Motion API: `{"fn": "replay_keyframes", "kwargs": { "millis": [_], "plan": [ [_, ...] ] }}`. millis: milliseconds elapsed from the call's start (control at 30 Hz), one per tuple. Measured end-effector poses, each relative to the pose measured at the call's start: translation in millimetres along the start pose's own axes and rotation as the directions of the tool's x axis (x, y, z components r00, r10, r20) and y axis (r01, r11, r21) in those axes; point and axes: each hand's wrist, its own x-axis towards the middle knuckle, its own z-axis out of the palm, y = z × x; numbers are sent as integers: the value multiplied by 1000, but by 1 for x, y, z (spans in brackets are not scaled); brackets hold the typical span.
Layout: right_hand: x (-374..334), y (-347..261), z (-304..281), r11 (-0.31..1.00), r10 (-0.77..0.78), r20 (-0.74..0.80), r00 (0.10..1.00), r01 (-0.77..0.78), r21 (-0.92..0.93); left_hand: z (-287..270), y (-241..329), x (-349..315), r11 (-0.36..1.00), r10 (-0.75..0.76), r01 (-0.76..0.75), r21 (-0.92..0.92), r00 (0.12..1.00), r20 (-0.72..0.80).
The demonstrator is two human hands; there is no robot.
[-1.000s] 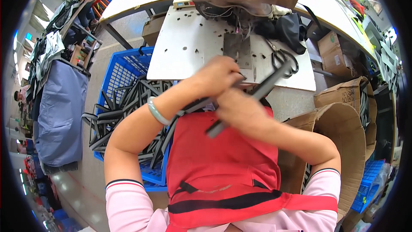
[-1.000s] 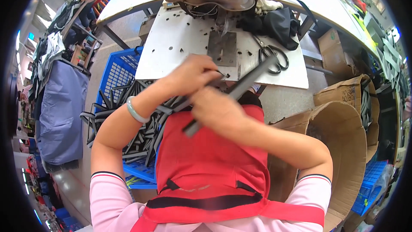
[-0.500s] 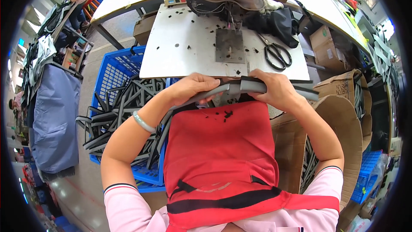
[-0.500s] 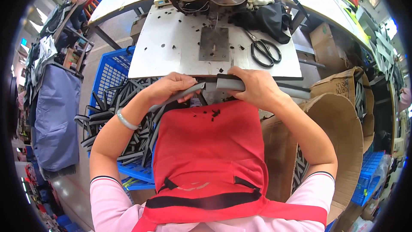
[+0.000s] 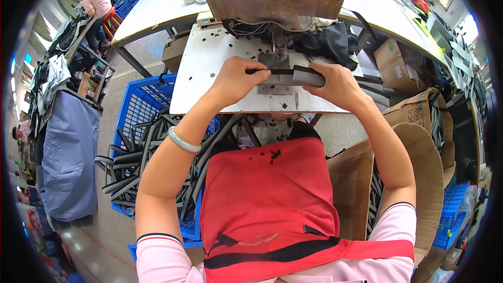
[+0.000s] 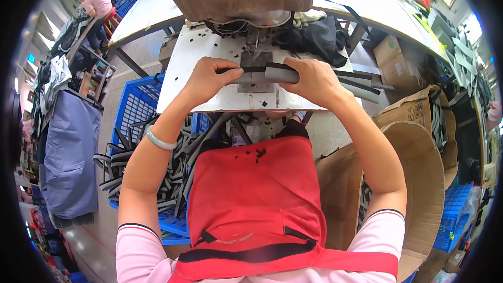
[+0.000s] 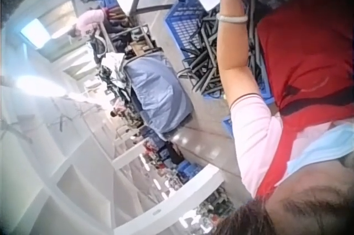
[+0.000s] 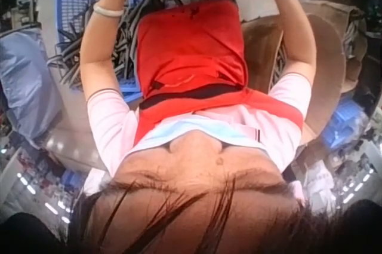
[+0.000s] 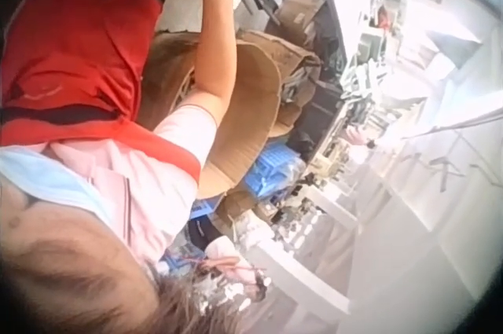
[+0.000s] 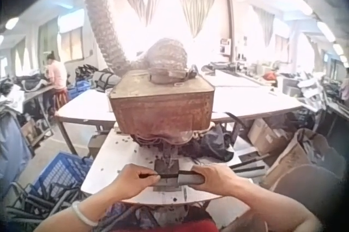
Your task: The user is sewing grey material strips using an industrial sewing machine and cutting threads with scissors.
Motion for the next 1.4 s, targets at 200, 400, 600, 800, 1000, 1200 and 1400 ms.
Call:
{"fn": "replay_keyframes", "kwargs": {
  "millis": [200, 400, 600, 800, 1000, 1200, 1400],
  "plan": [
    [12, 8, 2, 999, -36, -44, 998, 35, -12, 0, -12, 14, 1000, 2, -2, -14, 1000, -23],
    [16, 5, -3, 1000, 12, -33, 999, -12, 5, -2, -10, 18, 999, 4, -5, -54, 1000, -17],
    [33, 14, -3, 989, 106, 25, 994, -108, 102, 0, -18, 36, 996, -21, 18, -89, 999, -36],
    [23, 0, -13, 987, 131, 54, 990, -136, 84, -1, -16, 25, 975, -110, 106, -196, 994, -10],
    [13, 31, -7, 975, 154, -160, 975, -124, 184, -17, -20, 20, 976, -95, 62, -210, 984, -150],
    [-44, -69, 66, 889, -407, 55, 912, 409, -204, 13, -17, -17, 943, 210, -243, 227, 964, 161],
    [-52, -106, 177, 837, -273, 297, 915, 379, -395, 71, 6, -33, 969, 245, -232, -88, 954, 174]
  ]
}}
